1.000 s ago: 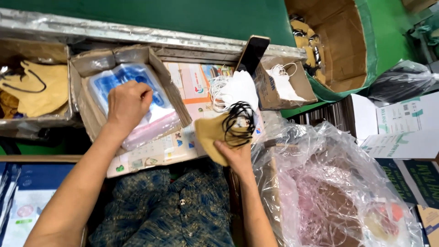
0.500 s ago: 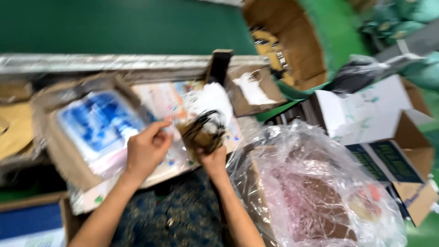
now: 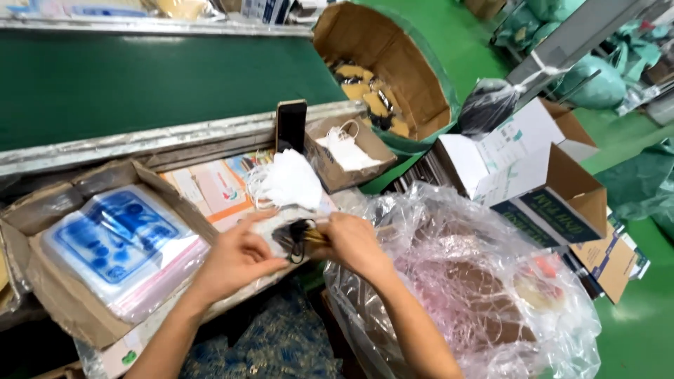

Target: The person is putting masks into plastic bags and placing them on the table.

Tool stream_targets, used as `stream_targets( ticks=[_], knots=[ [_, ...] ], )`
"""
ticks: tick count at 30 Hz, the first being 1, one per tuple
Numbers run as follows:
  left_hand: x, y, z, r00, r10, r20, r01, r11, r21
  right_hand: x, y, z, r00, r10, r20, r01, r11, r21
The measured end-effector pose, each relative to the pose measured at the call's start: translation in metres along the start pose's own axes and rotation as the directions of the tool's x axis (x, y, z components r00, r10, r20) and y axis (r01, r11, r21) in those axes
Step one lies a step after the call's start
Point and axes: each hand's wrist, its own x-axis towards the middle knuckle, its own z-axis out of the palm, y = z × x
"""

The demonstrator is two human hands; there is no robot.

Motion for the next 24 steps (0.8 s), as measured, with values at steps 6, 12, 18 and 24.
stream_targets(
  ticks=[6,12,18,24],
  knots=[
    [0.015,0.034,0.001,0.923,0.345,0.173,-0.383,0.868,0.316,-0.01,-0.015,0.002,0.992,-0.066,0.108,0.053,0.992,0.114],
    [0.02,0.016,0.019,0.976,0.083,0.202,-0.125,0.97,0.206,-0.007,-0.006,0.04,0.965,-0.001,0.263,-0.013,0.999,0.049],
    [0.02,-0.025,0.018,0.997,0.045,0.064,-0.038,0.993,-0.108,0.001,-0.002,0.013,0.985,-0.13,0.112,0.121,0.99,0.078],
    [0.017,-0.014,0.023,0.995,-0.049,0.09,0.057,0.994,-0.094,-0.008,0.01,0.029,0.931,-0.068,0.359,-0.128,0.859,0.495]
  ],
)
